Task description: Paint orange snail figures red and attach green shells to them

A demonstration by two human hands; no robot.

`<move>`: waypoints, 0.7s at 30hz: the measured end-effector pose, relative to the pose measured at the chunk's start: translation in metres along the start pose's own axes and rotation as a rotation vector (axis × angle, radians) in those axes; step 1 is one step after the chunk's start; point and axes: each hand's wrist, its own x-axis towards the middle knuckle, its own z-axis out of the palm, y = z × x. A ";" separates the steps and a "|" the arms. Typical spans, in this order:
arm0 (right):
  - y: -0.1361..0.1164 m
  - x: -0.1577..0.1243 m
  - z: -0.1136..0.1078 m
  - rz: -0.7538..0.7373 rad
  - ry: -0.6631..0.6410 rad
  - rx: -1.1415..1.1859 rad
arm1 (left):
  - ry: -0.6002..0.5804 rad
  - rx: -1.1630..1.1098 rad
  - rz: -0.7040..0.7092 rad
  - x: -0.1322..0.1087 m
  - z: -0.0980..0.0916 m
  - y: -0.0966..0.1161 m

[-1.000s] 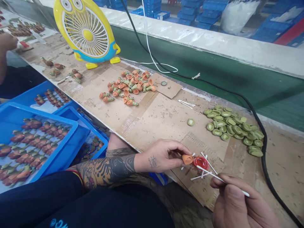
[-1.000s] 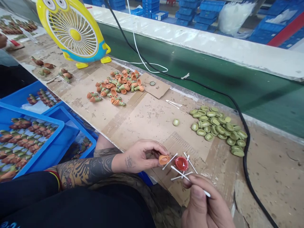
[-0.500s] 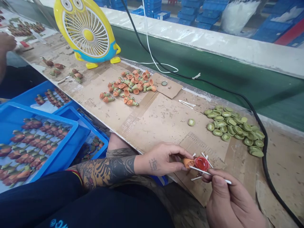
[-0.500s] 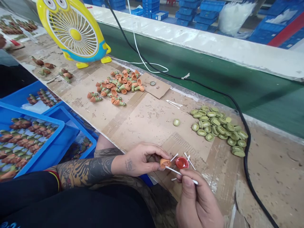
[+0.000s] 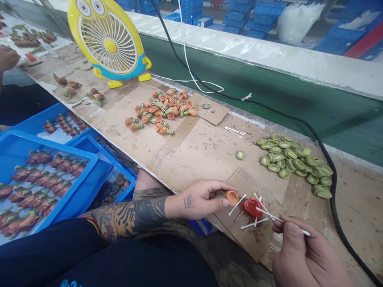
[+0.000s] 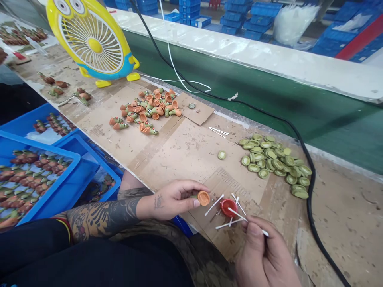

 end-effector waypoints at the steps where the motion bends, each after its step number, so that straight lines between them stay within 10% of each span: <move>1: 0.007 0.004 -0.001 -0.023 -0.021 -0.069 | 0.028 0.001 0.006 0.000 0.000 0.000; 8: 0.017 0.018 0.001 -0.280 -0.162 -0.237 | 0.115 0.171 0.149 0.006 -0.004 0.002; 21: -0.026 -0.011 0.001 -0.064 -0.058 0.269 | 0.105 0.283 0.094 0.000 0.004 0.012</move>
